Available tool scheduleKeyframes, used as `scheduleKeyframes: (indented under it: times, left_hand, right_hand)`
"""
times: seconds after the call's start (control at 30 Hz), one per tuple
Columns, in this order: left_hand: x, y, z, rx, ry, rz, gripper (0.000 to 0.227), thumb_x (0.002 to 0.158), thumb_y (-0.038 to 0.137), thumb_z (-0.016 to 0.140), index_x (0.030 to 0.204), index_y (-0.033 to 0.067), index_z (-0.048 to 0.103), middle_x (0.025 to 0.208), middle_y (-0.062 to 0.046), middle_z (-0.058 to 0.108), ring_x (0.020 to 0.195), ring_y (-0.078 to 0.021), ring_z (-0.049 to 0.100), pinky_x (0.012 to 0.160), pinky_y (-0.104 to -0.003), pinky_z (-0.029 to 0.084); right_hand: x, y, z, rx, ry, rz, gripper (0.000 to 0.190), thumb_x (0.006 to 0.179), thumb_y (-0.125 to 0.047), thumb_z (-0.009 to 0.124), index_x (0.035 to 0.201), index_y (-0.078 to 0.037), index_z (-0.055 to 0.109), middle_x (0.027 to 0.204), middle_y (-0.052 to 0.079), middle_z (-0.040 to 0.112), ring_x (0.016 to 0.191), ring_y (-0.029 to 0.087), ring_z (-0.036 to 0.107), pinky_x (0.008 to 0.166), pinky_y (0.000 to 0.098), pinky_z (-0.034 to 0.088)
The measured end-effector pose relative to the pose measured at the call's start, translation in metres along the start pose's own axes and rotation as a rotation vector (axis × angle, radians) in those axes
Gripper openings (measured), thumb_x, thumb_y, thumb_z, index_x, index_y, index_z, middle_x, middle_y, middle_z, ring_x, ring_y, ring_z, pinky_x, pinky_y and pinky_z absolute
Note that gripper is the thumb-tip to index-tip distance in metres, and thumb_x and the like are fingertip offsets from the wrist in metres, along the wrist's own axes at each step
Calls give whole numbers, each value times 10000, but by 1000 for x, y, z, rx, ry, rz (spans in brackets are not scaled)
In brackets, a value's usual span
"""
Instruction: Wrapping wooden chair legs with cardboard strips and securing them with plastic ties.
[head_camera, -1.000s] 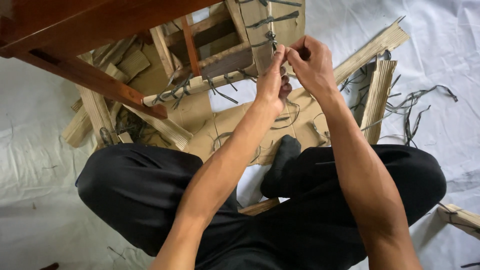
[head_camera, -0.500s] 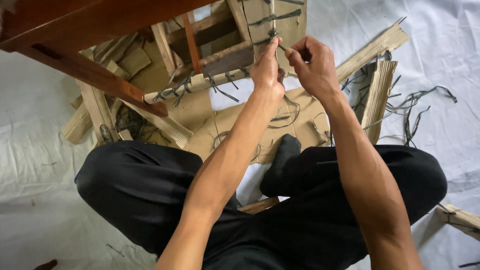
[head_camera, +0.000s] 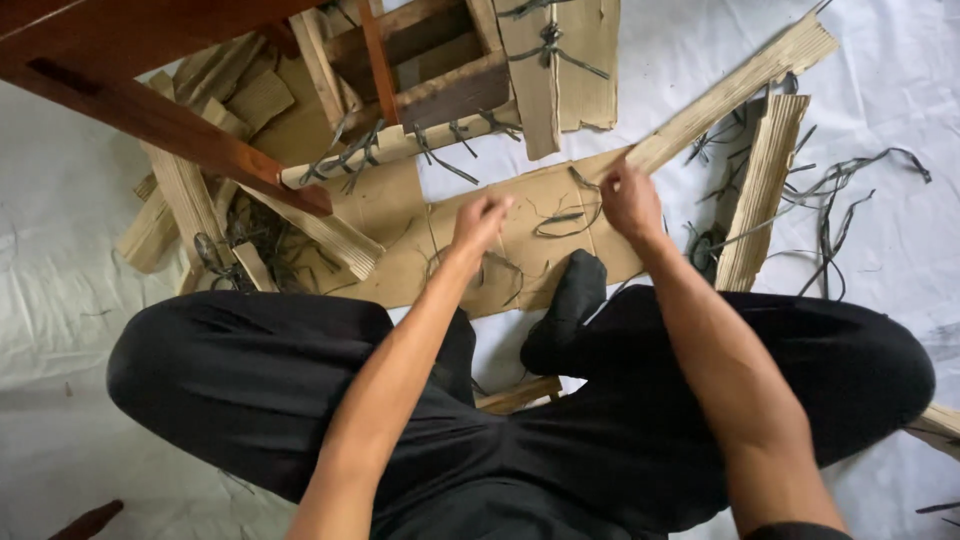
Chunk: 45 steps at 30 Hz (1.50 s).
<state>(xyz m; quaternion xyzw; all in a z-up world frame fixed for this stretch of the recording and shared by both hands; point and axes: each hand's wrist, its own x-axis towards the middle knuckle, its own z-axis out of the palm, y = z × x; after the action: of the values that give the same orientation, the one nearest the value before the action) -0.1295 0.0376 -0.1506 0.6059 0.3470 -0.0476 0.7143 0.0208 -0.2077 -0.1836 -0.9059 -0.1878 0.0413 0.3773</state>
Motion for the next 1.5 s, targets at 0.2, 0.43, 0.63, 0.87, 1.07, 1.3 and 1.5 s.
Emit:
scheduleKeyframes:
  times: [0.2,0.43,0.63,0.87,1.07,1.3,1.5]
  left_hand:
    - [13,-125,-44,310,216,11,261,920,255,759,860,3,726,715,-53,695,578,-102,614,528,-287,476]
    - [6,-135,-43,259,196,128,167,909,203,735,935,39,757,748,-33,734,565,-88,644,534,-269,507]
    - [-6,-109,-31,221,177,126,118,920,160,705,969,68,760,788,-14,733,615,-80,660,574,-252,531]
    - [-14,-71,-12,255,173,259,116,934,122,700,992,50,770,754,-47,723,635,-92,652,606,-261,530]
    - [-59,0,14,66,135,328,192,957,239,676,1044,73,717,779,11,665,616,-68,609,537,-252,494]
    - [-67,5,14,-22,17,216,437,1076,391,630,935,-18,693,718,2,611,570,-78,534,514,-250,436]
    - [-77,11,3,5,162,340,328,1011,331,652,1076,43,796,697,44,577,584,-42,448,500,-232,355]
  right_hand:
    - [-30,56,50,-83,-186,140,145,891,-185,662,944,-90,757,1078,212,710,1084,410,641,934,507,503]
    - [-32,41,61,-97,-183,104,284,794,-240,728,1001,-52,774,1110,224,701,1163,435,557,994,510,450]
    - [-14,21,54,91,18,187,251,878,-178,730,1065,-11,729,1042,201,704,996,359,662,902,448,525]
    - [12,-74,7,779,183,286,97,967,-59,650,1052,-27,615,928,69,694,765,144,697,650,292,591]
    - [-7,-119,-10,855,109,287,116,981,-61,634,1077,-14,590,906,48,678,719,136,669,559,294,531]
    - [-59,-137,21,615,-213,78,87,951,-46,635,1024,-1,650,844,50,733,657,123,668,584,278,549]
    - [-94,-203,-22,474,-159,-31,208,945,-184,722,1037,-4,673,760,66,713,591,135,602,535,312,478]
